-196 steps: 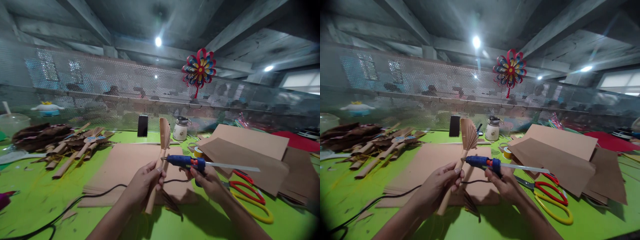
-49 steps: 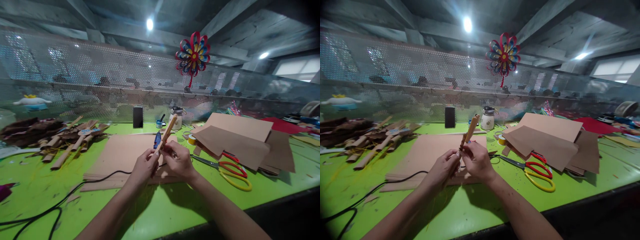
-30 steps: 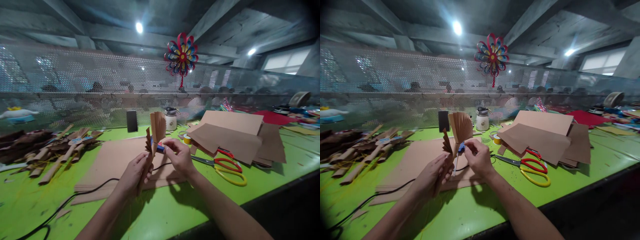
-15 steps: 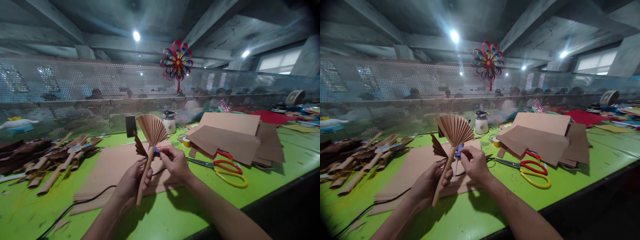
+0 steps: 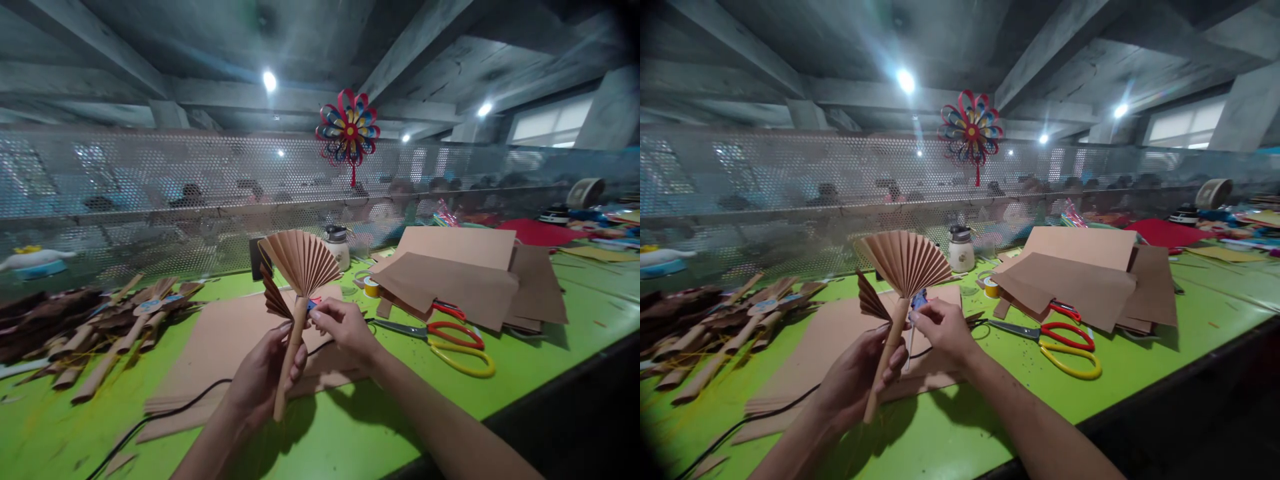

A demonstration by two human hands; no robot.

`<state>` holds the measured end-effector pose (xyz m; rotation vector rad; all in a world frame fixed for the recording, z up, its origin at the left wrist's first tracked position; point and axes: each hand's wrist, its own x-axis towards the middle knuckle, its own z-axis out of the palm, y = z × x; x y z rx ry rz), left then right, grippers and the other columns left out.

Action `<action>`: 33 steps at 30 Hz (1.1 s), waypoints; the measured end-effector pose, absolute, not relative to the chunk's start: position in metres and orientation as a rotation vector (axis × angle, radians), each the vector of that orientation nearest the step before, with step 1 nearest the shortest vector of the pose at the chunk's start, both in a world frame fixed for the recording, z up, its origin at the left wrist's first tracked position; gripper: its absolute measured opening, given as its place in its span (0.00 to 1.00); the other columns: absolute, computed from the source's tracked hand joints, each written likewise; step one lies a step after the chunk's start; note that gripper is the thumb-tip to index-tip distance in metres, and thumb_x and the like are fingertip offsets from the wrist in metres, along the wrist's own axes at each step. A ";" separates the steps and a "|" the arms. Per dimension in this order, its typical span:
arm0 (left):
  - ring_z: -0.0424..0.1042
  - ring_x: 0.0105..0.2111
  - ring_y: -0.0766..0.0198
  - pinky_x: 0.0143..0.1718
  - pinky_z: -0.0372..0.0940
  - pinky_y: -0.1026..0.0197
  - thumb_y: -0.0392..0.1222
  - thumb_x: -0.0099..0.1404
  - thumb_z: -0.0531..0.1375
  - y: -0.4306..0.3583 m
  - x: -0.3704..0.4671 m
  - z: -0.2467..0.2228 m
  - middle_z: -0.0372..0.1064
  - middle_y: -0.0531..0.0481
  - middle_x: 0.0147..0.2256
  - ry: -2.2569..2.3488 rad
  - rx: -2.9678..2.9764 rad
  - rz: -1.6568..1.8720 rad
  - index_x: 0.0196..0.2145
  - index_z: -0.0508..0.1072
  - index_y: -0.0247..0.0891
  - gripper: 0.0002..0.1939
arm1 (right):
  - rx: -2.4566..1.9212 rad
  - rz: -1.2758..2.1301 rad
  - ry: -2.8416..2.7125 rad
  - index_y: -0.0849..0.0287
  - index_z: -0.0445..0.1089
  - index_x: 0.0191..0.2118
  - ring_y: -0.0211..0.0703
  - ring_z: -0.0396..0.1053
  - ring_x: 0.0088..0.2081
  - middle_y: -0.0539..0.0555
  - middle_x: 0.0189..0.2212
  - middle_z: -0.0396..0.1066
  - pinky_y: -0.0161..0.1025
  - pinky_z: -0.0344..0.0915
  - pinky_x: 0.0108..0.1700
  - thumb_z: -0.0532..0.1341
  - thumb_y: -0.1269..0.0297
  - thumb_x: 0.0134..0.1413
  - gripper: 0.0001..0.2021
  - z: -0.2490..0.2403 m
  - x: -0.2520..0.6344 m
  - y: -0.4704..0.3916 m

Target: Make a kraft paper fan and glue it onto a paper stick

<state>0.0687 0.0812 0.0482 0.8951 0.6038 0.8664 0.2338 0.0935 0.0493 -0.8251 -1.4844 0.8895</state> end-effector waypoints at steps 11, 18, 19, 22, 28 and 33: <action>0.56 0.15 0.75 0.14 0.50 0.74 0.46 0.66 0.54 0.075 0.069 0.052 0.59 0.56 0.21 0.574 0.962 0.865 0.33 0.66 0.36 0.11 | -0.747 0.985 -1.472 0.63 0.71 0.31 0.39 0.65 0.30 0.53 0.27 0.69 0.37 0.63 0.34 0.62 0.53 0.51 0.15 0.054 0.233 0.091; 0.55 0.14 0.75 0.14 0.49 0.74 0.45 0.67 0.53 0.075 0.070 0.053 0.59 0.56 0.20 0.572 0.963 0.874 0.38 0.65 0.37 0.09 | -0.735 0.989 -1.444 0.61 0.70 0.29 0.38 0.64 0.29 0.51 0.26 0.68 0.37 0.63 0.34 0.63 0.53 0.50 0.14 0.057 0.232 0.087; 0.55 0.14 0.75 0.14 0.49 0.74 0.45 0.67 0.53 0.074 0.070 0.053 0.59 0.56 0.20 0.571 0.961 0.875 0.38 0.65 0.37 0.09 | -0.735 0.989 -1.446 0.61 0.71 0.29 0.39 0.64 0.29 0.51 0.26 0.68 0.37 0.63 0.34 0.63 0.53 0.50 0.14 0.057 0.233 0.087; 0.56 0.14 0.75 0.14 0.49 0.74 0.45 0.67 0.53 0.074 0.070 0.053 0.60 0.56 0.20 0.568 0.959 0.875 0.38 0.66 0.37 0.09 | -0.736 0.991 -1.454 0.62 0.71 0.30 0.39 0.65 0.30 0.52 0.27 0.69 0.37 0.63 0.34 0.63 0.53 0.50 0.14 0.055 0.233 0.087; 0.56 0.14 0.75 0.13 0.49 0.75 0.45 0.67 0.53 0.074 0.069 0.052 0.60 0.55 0.20 0.557 0.948 0.880 0.38 0.66 0.36 0.09 | -0.711 1.024 -1.431 0.63 0.72 0.30 0.39 0.65 0.30 0.52 0.26 0.69 0.37 0.63 0.35 0.62 0.55 0.51 0.14 0.054 0.233 0.088; 0.58 0.15 0.73 0.13 0.51 0.74 0.44 0.67 0.51 0.074 0.069 0.052 0.61 0.53 0.21 0.529 0.895 0.830 0.41 0.67 0.35 0.12 | -0.656 1.091 -1.416 0.62 0.72 0.28 0.39 0.65 0.31 0.51 0.25 0.67 0.36 0.62 0.36 0.62 0.54 0.52 0.14 0.058 0.233 0.085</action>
